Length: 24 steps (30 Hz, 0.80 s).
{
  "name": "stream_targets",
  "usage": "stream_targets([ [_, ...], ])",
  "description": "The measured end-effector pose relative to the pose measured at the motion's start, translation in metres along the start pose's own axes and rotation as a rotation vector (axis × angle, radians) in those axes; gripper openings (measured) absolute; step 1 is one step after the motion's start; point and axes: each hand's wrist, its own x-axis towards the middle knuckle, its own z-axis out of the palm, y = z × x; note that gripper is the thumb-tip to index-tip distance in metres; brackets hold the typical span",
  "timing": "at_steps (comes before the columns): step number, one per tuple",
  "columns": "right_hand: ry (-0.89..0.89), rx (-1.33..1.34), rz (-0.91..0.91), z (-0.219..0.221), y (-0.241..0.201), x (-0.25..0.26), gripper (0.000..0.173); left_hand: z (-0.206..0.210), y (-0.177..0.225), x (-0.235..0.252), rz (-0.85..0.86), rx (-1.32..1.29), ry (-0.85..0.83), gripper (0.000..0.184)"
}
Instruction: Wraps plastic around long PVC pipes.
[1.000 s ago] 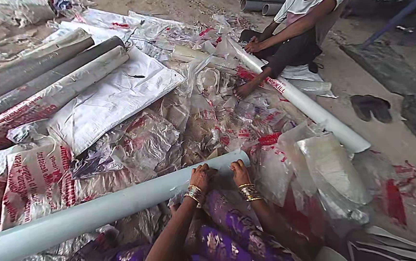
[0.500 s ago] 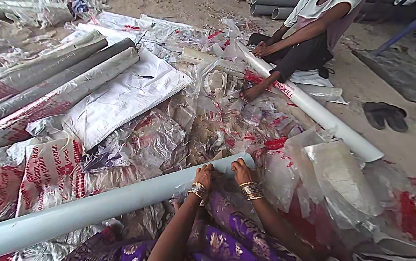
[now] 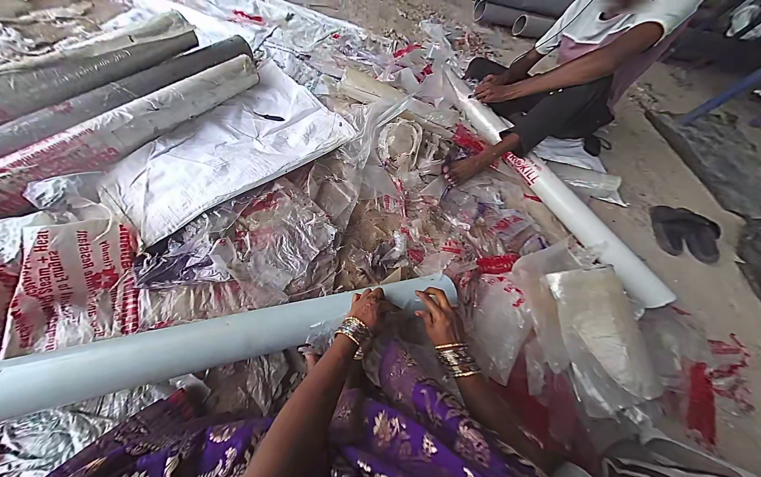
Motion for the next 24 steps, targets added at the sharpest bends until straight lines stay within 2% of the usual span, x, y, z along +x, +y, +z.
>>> stream_targets([
  [3, -0.118, -0.050, -0.017, 0.010, -0.005, 0.012, 0.029, 0.001, 0.001, 0.000, 0.004, -0.011, 0.000, 0.034],
  [6, -0.023, -0.056, -0.026, 0.019, 0.003, 0.012, 0.016, -0.001, 0.000, -0.001, 0.016, -0.011, -0.004, 0.033],
  [8, 0.035, -0.093, -0.027, 0.023, 0.004, 0.007, 0.014, 0.000, -0.001, -0.001, 0.022, -0.014, -0.007, 0.032],
  [12, -0.103, -0.083, 0.072, 0.012, -0.004, -0.002, 0.014, 0.003, -0.002, -0.004, 0.048, -0.001, -0.058, 0.018],
  [14, -0.129, -0.065, 0.060, 0.005, -0.005, -0.007, 0.013, -0.001, -0.005, -0.006, 0.105, -0.090, -0.096, 0.015],
  [17, -0.103, -0.064, 0.001, 0.002, -0.003, -0.017, 0.011, -0.004, -0.008, -0.011, 0.177, -0.161, -0.076, 0.027],
  [20, -0.083, -0.030, -0.012, -0.003, -0.001, -0.027, 0.008, 0.004, 0.009, -0.019, 0.037, -0.019, -0.021, 0.042],
  [22, -0.049, 0.005, -0.003, -0.010, -0.001, -0.033, 0.009, 0.018, 0.020, -0.025, -0.061, 0.099, 0.052, 0.038],
  [24, 0.043, 0.004, 0.026, -0.019, 0.003, -0.032, 0.010, 0.040, 0.026, -0.028, -0.081, 0.188, 0.187, 0.035],
])
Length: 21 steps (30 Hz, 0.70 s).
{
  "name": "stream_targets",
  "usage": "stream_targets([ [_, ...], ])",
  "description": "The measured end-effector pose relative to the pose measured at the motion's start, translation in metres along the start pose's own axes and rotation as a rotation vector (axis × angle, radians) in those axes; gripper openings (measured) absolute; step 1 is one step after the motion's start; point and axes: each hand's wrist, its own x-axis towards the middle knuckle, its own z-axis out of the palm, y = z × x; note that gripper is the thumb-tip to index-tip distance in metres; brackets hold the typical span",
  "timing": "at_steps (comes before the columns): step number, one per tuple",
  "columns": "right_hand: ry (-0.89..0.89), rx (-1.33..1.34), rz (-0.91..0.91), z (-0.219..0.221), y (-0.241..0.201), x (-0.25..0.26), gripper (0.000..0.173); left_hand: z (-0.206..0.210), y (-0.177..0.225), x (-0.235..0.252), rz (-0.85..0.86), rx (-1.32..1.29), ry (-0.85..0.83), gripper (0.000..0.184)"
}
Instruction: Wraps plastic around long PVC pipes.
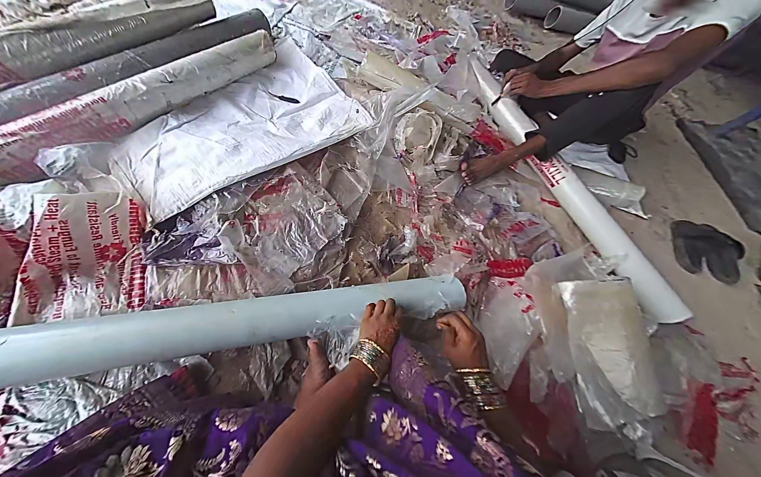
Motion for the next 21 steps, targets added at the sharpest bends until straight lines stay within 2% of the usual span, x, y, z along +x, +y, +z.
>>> stream_targets([
  [2, -0.004, -0.034, 0.075, -0.009, -0.003, 0.012, 0.017, 0.024, 0.003, -0.003, 0.052, 0.120, 0.214, 0.032],
  [3, -0.064, -0.064, 0.114, -0.011, -0.010, 0.021, 0.024, 0.034, 0.004, -0.002, 0.073, 0.195, 0.315, 0.031],
  [4, -0.157, -0.101, 0.153, -0.010, -0.018, 0.031, 0.029, 0.038, 0.005, -0.001, 0.077, 0.243, 0.341, 0.031],
  [7, -0.474, -0.231, 0.269, 0.003, -0.045, 0.061, 0.038, 0.037, 0.004, 0.000, 0.068, 0.277, 0.263, 0.032],
  [10, -0.666, -0.358, 0.370, 0.011, -0.059, 0.080, 0.051, 0.055, -0.010, 0.007, 0.151, 0.413, 0.473, 0.024],
  [11, -0.698, -0.380, 0.372, 0.013, -0.061, 0.082, 0.055, 0.056, -0.013, 0.011, 0.168, 0.436, 0.493, 0.023],
  [12, -0.726, -0.403, 0.365, 0.014, -0.062, 0.081, 0.059, 0.053, -0.015, 0.013, 0.170, 0.421, 0.441, 0.024],
  [14, -0.736, -0.436, 0.357, 0.014, -0.063, 0.077, 0.062, 0.036, -0.010, 0.012, 0.148, 0.317, 0.189, 0.030],
  [18, -0.630, -0.358, 0.368, 0.015, -0.057, 0.075, 0.054, -0.004, 0.007, 0.015, 0.028, 0.163, -0.230, 0.038],
  [21, -0.614, -0.327, 0.368, 0.015, -0.056, 0.081, 0.052, -0.020, 0.011, 0.014, -0.050, 0.045, -0.320, 0.038],
])
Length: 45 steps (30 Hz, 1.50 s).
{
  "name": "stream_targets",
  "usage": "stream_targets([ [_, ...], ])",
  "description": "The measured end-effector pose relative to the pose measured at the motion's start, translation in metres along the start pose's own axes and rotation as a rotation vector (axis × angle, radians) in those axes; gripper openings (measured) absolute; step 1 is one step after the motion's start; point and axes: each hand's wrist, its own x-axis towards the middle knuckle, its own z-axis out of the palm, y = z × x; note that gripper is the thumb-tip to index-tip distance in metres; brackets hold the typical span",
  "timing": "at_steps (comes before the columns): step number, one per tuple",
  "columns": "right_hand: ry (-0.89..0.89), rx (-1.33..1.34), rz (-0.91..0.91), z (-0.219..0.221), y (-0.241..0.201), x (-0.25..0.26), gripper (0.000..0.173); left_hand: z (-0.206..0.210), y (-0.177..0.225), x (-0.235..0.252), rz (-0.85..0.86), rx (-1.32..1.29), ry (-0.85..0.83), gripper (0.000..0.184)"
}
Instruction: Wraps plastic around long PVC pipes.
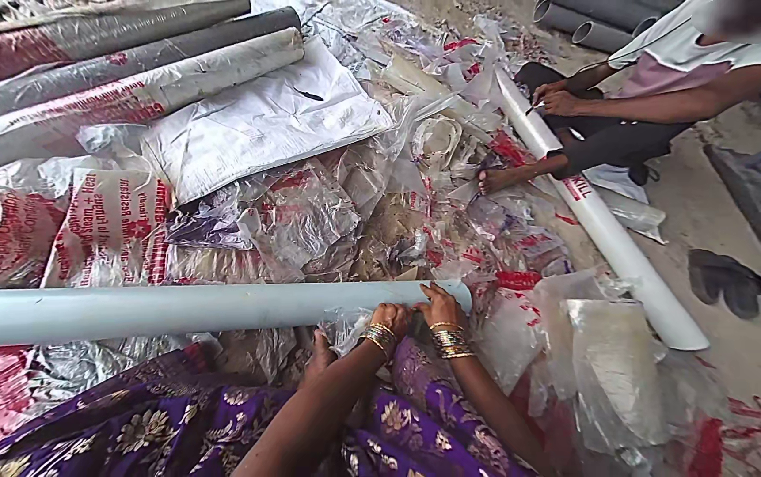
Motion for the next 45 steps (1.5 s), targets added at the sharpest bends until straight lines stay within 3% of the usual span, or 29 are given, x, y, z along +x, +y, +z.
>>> stream_targets([
  [5, -0.128, -0.095, 0.049, -0.022, -0.015, 0.018, 0.058, -0.003, 0.001, -0.009, -0.024, -0.038, -0.063, 0.036],
  [13, -0.302, -0.219, -0.032, -0.036, -0.025, 0.051, 0.065, -0.011, 0.003, -0.020, -0.007, -0.028, -0.092, 0.034],
  [15, -0.254, -0.053, -0.071, -0.038, -0.008, 0.055, 0.059, -0.013, 0.003, -0.017, 0.017, 0.024, -0.040, 0.035],
  [18, -0.079, 0.262, -0.186, -0.038, 0.041, 0.038, 0.033, -0.013, 0.006, -0.012, 0.043, 0.048, 0.109, 0.034],
  [21, -0.074, 0.270, -0.351, -0.024, 0.063, 0.016, 0.046, -0.015, 0.000, -0.009, 0.058, 0.012, 0.172, 0.031],
  [23, -0.092, 0.107, -0.312, -0.012, 0.055, 0.006, 0.052, -0.010, -0.007, -0.002, 0.092, -0.080, 0.174, 0.030],
  [28, -0.019, 0.042, -0.241, -0.009, 0.052, 0.002, 0.029, 0.024, -0.039, 0.011, 0.287, -0.359, 0.444, 0.031],
  [35, 0.051, 0.069, -0.176, 0.004, 0.048, -0.016, 0.034, 0.041, -0.052, 0.016, 0.448, -0.277, 0.627, 0.032],
  [45, 0.189, 0.198, -0.023, 0.038, 0.065, -0.075, 0.031, 0.047, -0.064, 0.025, 0.566, -0.178, 0.672, 0.042],
])
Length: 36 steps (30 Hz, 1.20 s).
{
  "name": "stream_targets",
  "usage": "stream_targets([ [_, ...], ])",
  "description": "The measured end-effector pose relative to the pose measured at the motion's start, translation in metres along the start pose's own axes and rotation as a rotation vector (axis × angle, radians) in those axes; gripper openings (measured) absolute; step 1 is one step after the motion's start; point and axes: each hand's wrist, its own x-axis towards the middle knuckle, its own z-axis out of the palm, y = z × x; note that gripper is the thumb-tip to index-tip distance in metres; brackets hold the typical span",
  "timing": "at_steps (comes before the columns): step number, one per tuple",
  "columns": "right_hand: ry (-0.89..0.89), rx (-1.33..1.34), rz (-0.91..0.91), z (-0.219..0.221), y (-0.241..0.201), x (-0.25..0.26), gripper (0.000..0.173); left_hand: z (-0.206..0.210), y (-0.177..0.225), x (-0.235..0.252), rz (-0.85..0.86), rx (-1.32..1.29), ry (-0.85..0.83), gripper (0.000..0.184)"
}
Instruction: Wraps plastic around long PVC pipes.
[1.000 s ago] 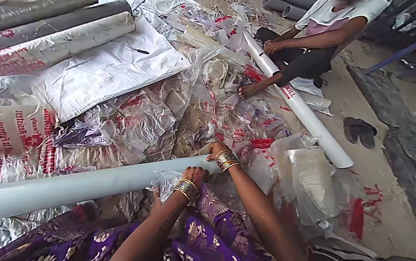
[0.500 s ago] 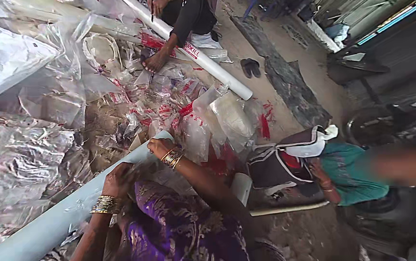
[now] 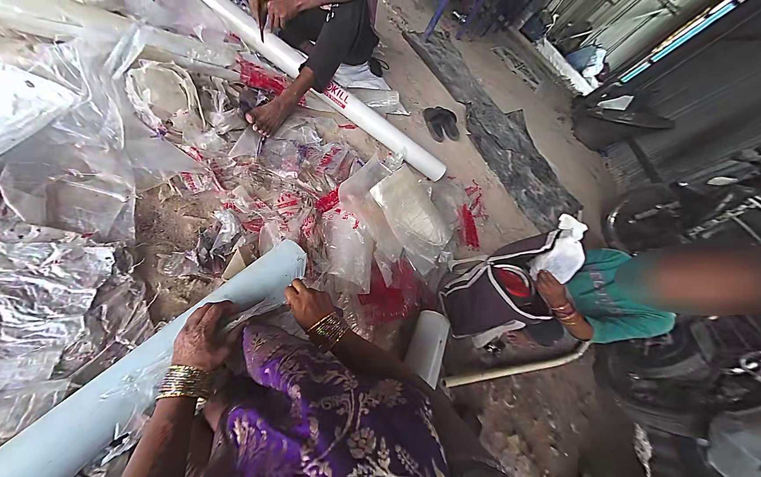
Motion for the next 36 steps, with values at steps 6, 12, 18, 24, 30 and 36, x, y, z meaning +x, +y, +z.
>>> stream_targets([
  [6, -0.073, 0.042, 0.038, -0.003, 0.003, -0.011, 0.030, 0.005, -0.005, -0.003, 0.118, 0.043, 0.020, 0.037],
  [12, 0.197, 0.073, -0.046, -0.020, 0.023, 0.003, 0.050, 0.008, 0.043, -0.011, -0.117, 0.157, -0.028, 0.020],
  [18, -0.054, -0.147, 0.017, -0.006, 0.016, 0.053, 0.059, -0.002, 0.068, -0.002, -0.364, 0.252, -0.209, 0.027],
  [24, -0.020, -0.036, -0.043, -0.032, 0.016, 0.058, 0.035, -0.044, 0.062, 0.041, -0.406, 0.277, -0.478, 0.029],
  [30, -0.062, -0.052, -0.069, -0.053, 0.012, 0.048, 0.037, -0.050, 0.022, 0.056, -0.358, 0.007, -0.417, 0.029],
  [36, -0.153, -0.041, -0.041, -0.032, 0.014, 0.032, 0.031, -0.030, 0.020, 0.053, -0.348, 0.320, -0.386, 0.054],
])
